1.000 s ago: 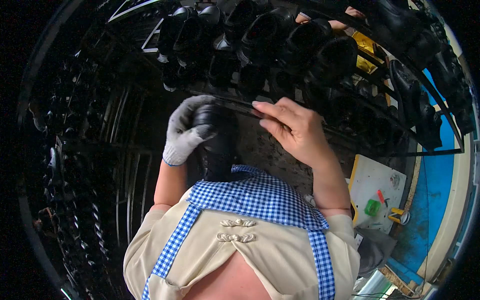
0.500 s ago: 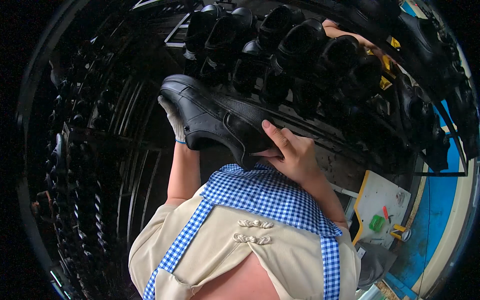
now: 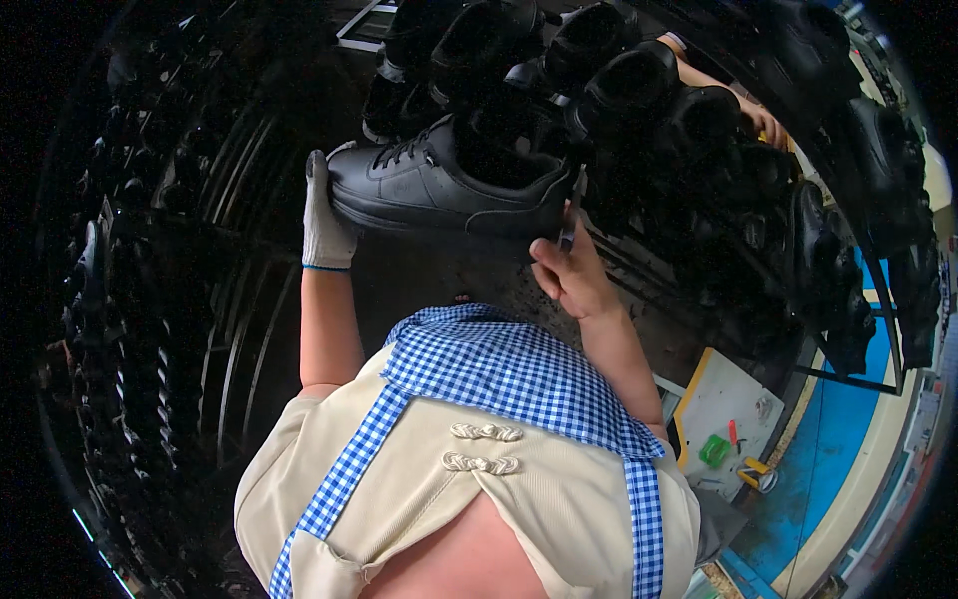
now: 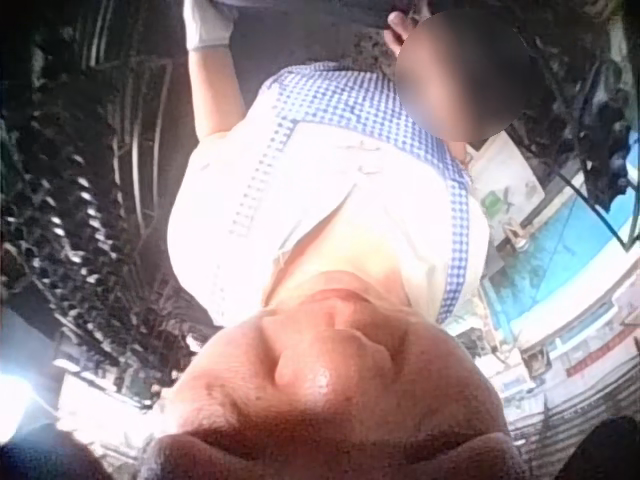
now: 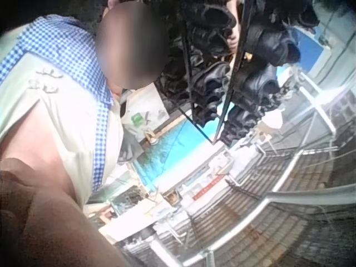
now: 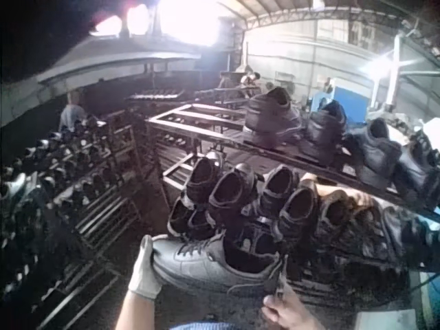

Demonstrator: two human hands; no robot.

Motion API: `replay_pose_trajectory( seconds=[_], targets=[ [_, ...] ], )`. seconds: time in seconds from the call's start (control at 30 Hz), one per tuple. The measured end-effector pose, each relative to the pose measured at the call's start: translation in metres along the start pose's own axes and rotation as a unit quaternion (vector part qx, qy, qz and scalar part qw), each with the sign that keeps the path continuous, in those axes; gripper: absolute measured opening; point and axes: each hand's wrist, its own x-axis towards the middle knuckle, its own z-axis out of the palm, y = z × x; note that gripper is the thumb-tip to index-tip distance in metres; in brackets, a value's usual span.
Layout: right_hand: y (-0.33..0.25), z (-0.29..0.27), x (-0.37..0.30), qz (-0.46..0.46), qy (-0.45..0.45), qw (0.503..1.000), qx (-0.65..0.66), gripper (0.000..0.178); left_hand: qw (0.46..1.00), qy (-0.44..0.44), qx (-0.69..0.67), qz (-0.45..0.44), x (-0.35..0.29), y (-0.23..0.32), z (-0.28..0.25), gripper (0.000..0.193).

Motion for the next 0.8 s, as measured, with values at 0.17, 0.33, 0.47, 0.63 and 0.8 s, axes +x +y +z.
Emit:
replay_pose_trajectory(
  seconds=[0.17, 0.33, 0.47, 0.63, 0.8],
  targets=[
    [-0.013, 0.014, 0.001, 0.010, -0.017, 0.991, -0.130, 0.076, 0.995, -0.026, -0.081, -0.059, -0.001, -0.003, 0.002, 0.041],
    [-0.022, 0.035, 0.001, -0.309, -0.126, 0.785, -0.521, 0.097, 0.984, -0.099, -0.129, -0.068, 0.032, -0.052, -0.052, 0.044],
    [-0.012, 0.038, -0.002, -0.353, -0.130, 0.768, -0.518, 0.101, 0.975, -0.166, -0.137, -0.048, 0.067, -0.069, -0.083, 0.047],
    [-0.013, 0.043, -0.002, -0.380, -0.155, 0.751, -0.517, 0.101, 0.936, -0.258, -0.235, -0.034, 0.085, -0.066, -0.070, 0.047],
    [-0.028, 0.047, 0.000, -0.415, -0.143, 0.754, -0.489, 0.094, 0.990, -0.142, 0.003, 0.017, 0.005, -0.022, -0.008, 0.058]
  ],
)
